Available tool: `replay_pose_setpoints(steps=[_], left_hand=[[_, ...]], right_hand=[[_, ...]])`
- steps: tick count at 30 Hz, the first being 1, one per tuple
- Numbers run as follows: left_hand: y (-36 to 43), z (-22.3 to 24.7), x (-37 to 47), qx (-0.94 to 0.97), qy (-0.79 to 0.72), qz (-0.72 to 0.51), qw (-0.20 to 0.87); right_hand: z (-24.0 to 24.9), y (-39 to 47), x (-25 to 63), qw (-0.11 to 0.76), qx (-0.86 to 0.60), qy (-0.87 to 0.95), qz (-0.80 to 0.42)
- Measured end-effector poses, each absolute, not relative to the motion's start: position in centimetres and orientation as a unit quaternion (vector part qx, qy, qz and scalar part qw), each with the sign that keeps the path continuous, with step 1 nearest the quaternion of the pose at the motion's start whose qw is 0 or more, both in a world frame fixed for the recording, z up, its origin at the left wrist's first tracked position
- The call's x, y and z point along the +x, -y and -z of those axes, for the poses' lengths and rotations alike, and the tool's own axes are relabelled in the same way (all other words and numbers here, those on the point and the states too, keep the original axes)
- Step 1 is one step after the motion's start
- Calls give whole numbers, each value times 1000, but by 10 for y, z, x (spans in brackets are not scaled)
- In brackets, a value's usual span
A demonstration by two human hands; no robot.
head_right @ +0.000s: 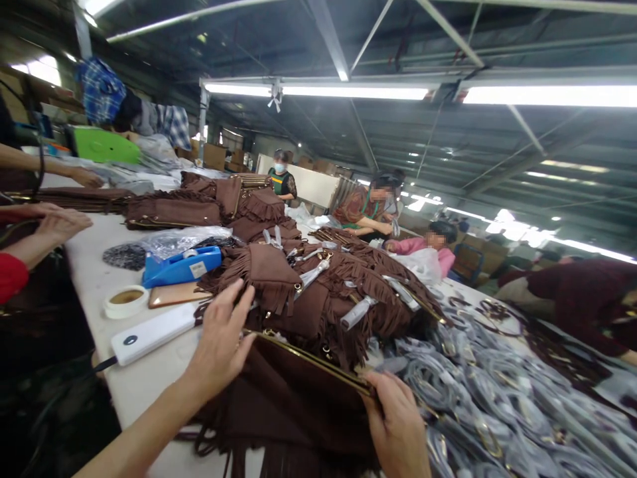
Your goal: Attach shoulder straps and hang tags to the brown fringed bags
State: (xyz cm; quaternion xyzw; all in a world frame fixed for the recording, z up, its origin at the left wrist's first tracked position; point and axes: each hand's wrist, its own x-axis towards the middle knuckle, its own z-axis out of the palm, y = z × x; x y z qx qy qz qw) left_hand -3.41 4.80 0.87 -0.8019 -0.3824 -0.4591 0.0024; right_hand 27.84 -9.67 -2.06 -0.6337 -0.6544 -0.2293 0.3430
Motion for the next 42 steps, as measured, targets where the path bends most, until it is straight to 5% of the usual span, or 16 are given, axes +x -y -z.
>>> replay_pose_setpoints(steps=[4, 11, 17, 24, 32, 42], left_hand=[[-24, 4, -7, -906, 211, 367, 20], [-41, 35, 12, -895, 196, 394, 66], [-28, 18, 15, -870, 123, 472, 73], [-16, -15, 9, -861, 45, 500, 84], [14, -52, -22, -902, 28, 414, 118], [27, 48, -26, -974, 197, 74, -79]], right_hand=[[21, 116, 278, 319, -630, 664, 245], [15, 138, 291, 289, -644, 695, 141], [-40, 116, 262, 170, -705, 688, -25], [-82, 42, 221, -32, -679, 733, 40], [-122, 56, 237, 145, -686, 635, 324], [30, 84, 193, 231, -648, 698, 199]])
